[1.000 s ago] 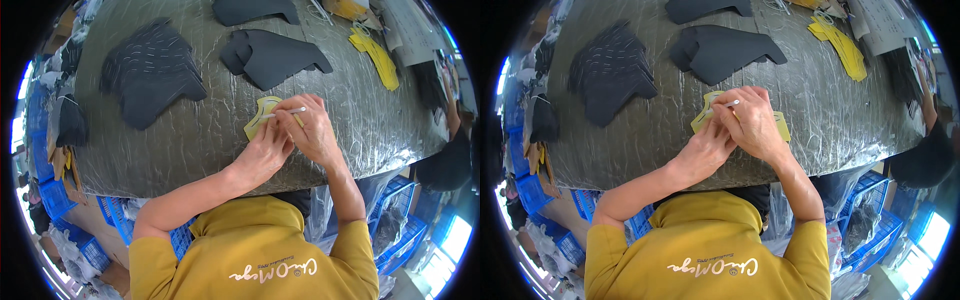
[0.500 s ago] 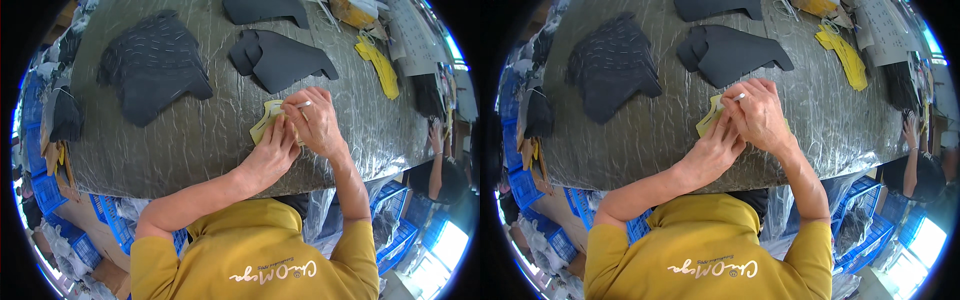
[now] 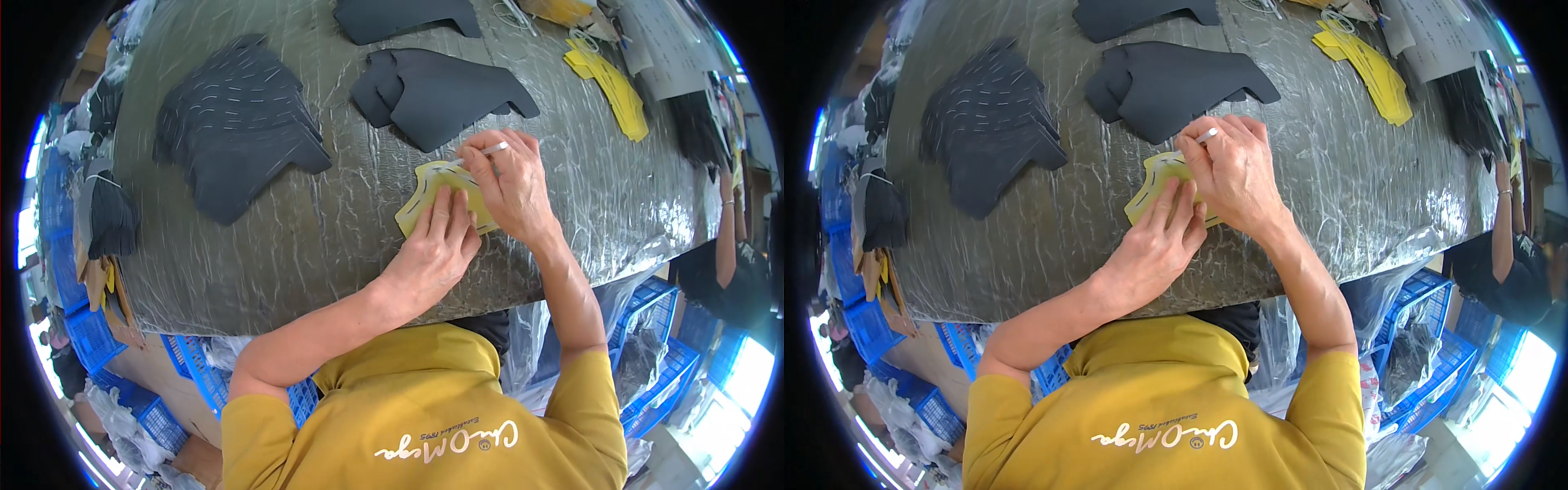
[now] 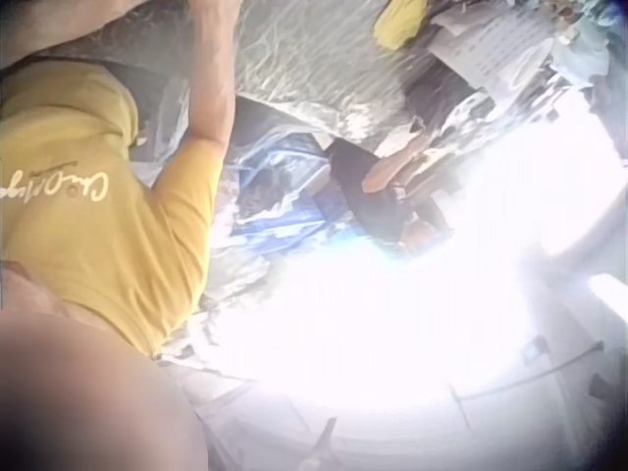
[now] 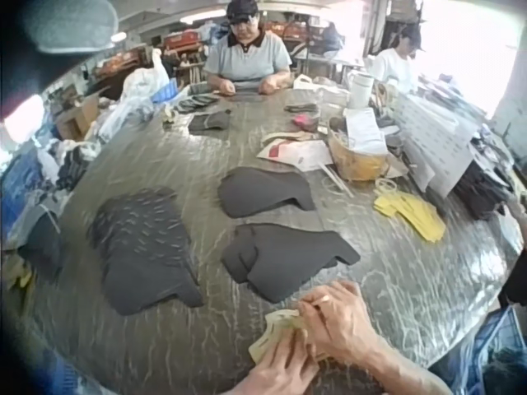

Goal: Tracing a pattern template onto pieces of shoe material using a silver pen.

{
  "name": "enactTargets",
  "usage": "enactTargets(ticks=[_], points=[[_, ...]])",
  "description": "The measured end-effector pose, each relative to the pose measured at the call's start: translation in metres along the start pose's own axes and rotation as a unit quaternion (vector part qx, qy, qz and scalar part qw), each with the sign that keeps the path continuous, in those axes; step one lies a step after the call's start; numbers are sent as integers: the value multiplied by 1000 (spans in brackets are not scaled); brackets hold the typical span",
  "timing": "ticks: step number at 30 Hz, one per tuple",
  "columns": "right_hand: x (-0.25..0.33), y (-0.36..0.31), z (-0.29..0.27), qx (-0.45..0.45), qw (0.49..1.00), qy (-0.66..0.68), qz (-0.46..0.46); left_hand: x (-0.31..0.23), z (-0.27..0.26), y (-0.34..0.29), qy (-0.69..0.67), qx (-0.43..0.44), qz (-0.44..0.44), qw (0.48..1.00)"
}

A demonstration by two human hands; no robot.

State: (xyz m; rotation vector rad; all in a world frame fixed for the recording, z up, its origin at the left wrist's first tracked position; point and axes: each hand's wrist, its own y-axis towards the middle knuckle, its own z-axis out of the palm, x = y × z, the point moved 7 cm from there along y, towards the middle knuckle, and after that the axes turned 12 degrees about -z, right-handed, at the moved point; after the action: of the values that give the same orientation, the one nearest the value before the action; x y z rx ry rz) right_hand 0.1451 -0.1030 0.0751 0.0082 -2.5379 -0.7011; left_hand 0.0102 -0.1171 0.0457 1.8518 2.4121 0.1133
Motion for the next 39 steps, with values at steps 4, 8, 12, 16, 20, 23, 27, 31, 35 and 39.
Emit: enactTargets(ticks=[4, 8, 12, 16, 20, 23, 27, 31, 35, 39], points=[[0, -3, 0, 8, 1000, 9, -9, 0, -1, 2, 2, -1, 2, 1000], [1, -7, -4, -6, 1000, -5, -23, 0, -2, 2, -2, 3, 3, 1000], [-1, -13, -14, -38, 999, -35, -12, 0, -3, 3, -8, 9, 8, 1000], [-2, -24, -20, -32, 999, -32, 4, 1, -5, 3, -11, 7, 6, 1000], [0, -32, -27, -43, 998, -37, -2, 0, -7, 4, -12, 5, 7, 1000], [0, -38, -31, -42, 998, -39, 2, 1, -7, 4, -16, 4, 5, 1000], [0, -45, -38, -43, 998, -50, 13, 0, -6, 4, -19, 5, 7, 1000], [0, -54, -48, -34, 997, -64, 16, 0, -5, 3, -19, 15, 9, 1000], [-3, -63, -57, -38, 996, -69, 35, 0, -3, 3, -10, 24, 9, 1000], [-5, -69, -63, -35, 996, -69, 42, 0, -3, 4, -13, 28, 10, 999]])
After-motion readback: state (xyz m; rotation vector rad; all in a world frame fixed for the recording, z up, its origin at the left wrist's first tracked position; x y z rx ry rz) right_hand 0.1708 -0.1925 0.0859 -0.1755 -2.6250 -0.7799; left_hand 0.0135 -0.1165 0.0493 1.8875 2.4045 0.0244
